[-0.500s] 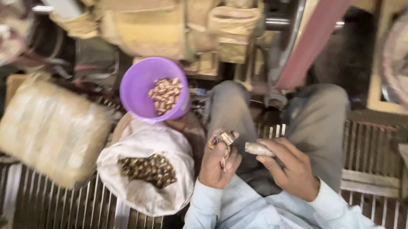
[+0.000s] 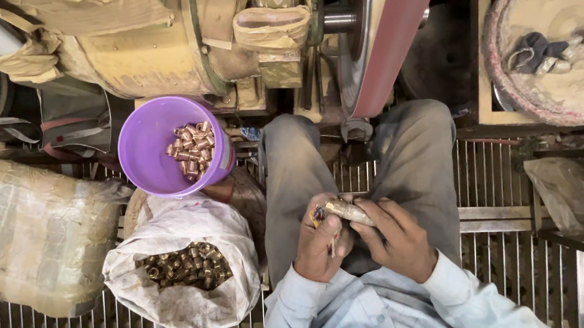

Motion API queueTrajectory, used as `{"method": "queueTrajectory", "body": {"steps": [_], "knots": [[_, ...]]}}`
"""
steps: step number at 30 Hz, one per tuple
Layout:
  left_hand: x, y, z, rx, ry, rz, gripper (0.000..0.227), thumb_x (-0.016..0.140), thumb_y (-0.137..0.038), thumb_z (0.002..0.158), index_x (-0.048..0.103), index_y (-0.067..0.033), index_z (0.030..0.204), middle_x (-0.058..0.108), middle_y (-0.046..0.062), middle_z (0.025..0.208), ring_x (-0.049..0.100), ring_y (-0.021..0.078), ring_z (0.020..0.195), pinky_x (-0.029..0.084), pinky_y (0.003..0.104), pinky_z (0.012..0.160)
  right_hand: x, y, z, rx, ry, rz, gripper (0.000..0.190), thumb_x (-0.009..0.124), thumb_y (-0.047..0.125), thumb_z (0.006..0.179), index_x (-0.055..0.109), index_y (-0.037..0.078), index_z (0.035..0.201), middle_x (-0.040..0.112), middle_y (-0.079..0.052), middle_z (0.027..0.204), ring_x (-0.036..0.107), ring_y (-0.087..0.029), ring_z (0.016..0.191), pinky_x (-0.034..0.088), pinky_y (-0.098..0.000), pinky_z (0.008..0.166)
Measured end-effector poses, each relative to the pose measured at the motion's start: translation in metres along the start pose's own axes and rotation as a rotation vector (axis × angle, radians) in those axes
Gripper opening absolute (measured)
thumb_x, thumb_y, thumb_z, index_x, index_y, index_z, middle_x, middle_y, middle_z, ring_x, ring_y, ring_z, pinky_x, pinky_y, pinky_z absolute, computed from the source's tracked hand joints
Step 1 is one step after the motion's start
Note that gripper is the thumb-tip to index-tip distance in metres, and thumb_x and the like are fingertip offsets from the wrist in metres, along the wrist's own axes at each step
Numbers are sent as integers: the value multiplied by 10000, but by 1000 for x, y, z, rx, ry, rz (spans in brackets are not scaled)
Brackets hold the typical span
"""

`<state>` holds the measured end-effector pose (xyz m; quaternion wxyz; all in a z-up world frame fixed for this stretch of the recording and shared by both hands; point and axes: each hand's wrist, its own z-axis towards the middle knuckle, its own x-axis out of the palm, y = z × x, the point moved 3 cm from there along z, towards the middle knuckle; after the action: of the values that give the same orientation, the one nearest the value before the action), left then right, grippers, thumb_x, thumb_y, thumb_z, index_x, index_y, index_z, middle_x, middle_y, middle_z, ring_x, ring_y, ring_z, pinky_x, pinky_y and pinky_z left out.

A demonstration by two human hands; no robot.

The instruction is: The person sits on a metal grate floor and repeatedly picks small brass-colored metal parts from a white sack. They press each part against a vertical belt sander to smooth or shape it, then place the finished part into a purple bucket. The process is repeated continuously.

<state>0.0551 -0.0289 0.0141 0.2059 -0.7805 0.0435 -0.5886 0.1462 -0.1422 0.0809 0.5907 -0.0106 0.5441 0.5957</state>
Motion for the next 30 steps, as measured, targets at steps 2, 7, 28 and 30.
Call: {"method": "queueTrajectory", "body": {"steps": [2, 7, 28, 30], "knots": [[-3, 0, -2, 4, -48, 20, 329, 674, -185, 1019, 538, -52, 1287, 681, 70, 1175, 540, 71, 621, 431, 212, 537, 1, -3, 0, 68, 72, 88, 320, 760, 128, 911, 658, 9, 1190, 689, -139, 980, 703, -283, 830, 561, -350, 709], [-12, -2, -7, 28, -102, 182, 358, 681, -183, 1006, 541, -40, 1304, 680, 64, 1064, 543, 85, 602, 430, 231, 508, 2, -11, 0, 138, 177, 231, 349, 746, 123, 917, 647, 3, 1230, 693, -140, 1001, 707, -285, 822, 564, -344, 700], [9, -45, 25, -29, 48, 1342, 234, 537, -248, 1074, 624, -37, 1125, 657, 41, 708, 651, 96, 601, 508, 251, 583, -1, -28, 0, -38, 302, -10, 371, 715, 218, 928, 629, 23, 1232, 661, -121, 1043, 686, -298, 881, 559, -372, 770], [-2, -34, 33, -165, -25, 1222, 232, 525, -239, 1056, 640, -40, 1087, 621, 46, 664, 604, 107, 520, 486, 264, 502, 0, -31, -3, -101, 303, -156, 354, 711, 254, 938, 630, 35, 1205, 654, -113, 994, 682, -282, 833, 561, -366, 731]]}}
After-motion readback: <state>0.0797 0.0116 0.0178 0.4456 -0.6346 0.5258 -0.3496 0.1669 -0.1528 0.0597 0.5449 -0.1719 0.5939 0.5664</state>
